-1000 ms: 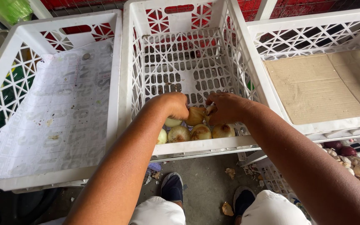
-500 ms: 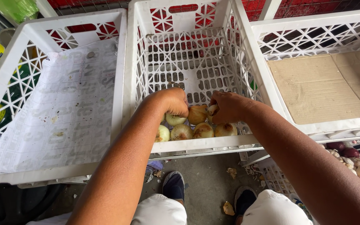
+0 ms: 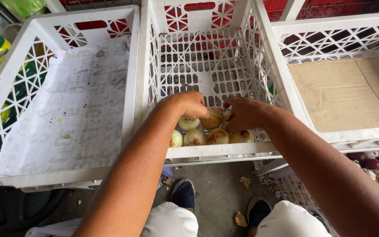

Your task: The person picks up onions from a purple crate, peels off the dry outer skins by hand, and places the cleaned onions into a white plastic crate. The task involves repetitive peeling and sorting of onions.

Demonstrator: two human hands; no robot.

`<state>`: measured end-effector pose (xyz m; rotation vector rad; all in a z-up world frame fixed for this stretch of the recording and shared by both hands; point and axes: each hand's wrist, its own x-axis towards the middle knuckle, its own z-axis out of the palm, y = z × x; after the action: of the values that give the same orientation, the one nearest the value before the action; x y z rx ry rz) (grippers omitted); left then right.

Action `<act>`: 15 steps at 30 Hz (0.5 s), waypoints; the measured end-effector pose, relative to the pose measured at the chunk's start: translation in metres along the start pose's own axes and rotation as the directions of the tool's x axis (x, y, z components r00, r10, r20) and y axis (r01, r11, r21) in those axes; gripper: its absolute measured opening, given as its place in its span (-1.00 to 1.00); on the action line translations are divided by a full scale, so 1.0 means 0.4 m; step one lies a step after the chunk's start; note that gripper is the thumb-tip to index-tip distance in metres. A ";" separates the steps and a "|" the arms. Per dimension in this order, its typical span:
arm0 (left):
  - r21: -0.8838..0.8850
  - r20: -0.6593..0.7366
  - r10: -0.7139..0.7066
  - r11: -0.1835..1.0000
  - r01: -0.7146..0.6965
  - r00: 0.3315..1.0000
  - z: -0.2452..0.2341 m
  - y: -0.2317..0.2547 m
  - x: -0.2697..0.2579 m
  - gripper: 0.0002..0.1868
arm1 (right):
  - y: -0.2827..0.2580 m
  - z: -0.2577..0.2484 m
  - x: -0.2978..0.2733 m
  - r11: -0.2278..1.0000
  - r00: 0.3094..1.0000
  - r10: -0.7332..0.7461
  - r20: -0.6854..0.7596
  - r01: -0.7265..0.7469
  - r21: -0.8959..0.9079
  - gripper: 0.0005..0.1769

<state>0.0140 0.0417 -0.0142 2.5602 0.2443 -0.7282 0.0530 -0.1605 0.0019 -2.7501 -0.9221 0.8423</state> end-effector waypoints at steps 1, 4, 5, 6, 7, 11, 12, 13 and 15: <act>0.000 0.001 0.001 1.000 -0.001 1.000 -0.003 0.001 0.001 -0.48 | 0.000 -0.001 0.000 1.000 1.000 0.001 0.000 -0.001 0.000 -0.04; 0.032 0.002 0.032 0.999 -0.033 0.999 -0.007 0.003 0.001 -0.59 | -0.001 0.000 0.000 0.999 1.000 0.017 0.013 -0.016 -0.038 -0.03; 0.014 -0.003 0.023 1.000 -0.023 1.000 -0.008 0.003 -0.001 -0.62 | -0.001 0.000 0.000 0.999 1.000 0.019 0.014 -0.019 -0.028 -0.02; -0.003 -0.008 0.015 1.000 -0.015 1.000 -0.009 0.004 -0.003 -0.65 | 0.000 -0.002 0.000 1.000 1.000 0.022 0.015 -0.022 -0.018 -0.01; -0.003 -0.010 0.015 1.000 -0.015 1.000 -0.013 0.006 -0.008 -0.65 | 0.002 -0.001 0.003 1.000 1.000 0.022 0.014 -0.022 -0.019 -0.01; -0.047 -0.021 0.007 0.999 -0.008 1.000 -0.021 0.019 -0.022 -0.56 | 0.016 0.007 0.013 0.999 0.999 -0.020 -0.034 0.019 -0.029 -0.01; -0.056 -0.047 0.033 0.998 -0.036 0.998 -0.022 0.023 -0.025 -0.51 | 0.020 0.009 0.016 0.998 0.996 -0.056 -0.064 0.054 -0.029 -0.01; -0.056 -0.046 0.033 0.998 -0.036 0.998 -0.024 0.032 -0.035 -0.51 | 0.014 0.002 0.008 0.998 0.996 -0.055 -0.063 0.054 -0.029 -0.01; -0.003 -0.067 0.078 0.997 -0.078 0.995 -0.027 0.054 -0.052 -0.45 | 0.005 -0.009 -0.009 0.998 0.993 -0.047 -0.104 0.044 -0.033 -0.04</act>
<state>0.0076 0.0270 0.0135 2.5759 0.1667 -0.6126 0.0536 -0.1642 0.0060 -2.7571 -0.9819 0.6750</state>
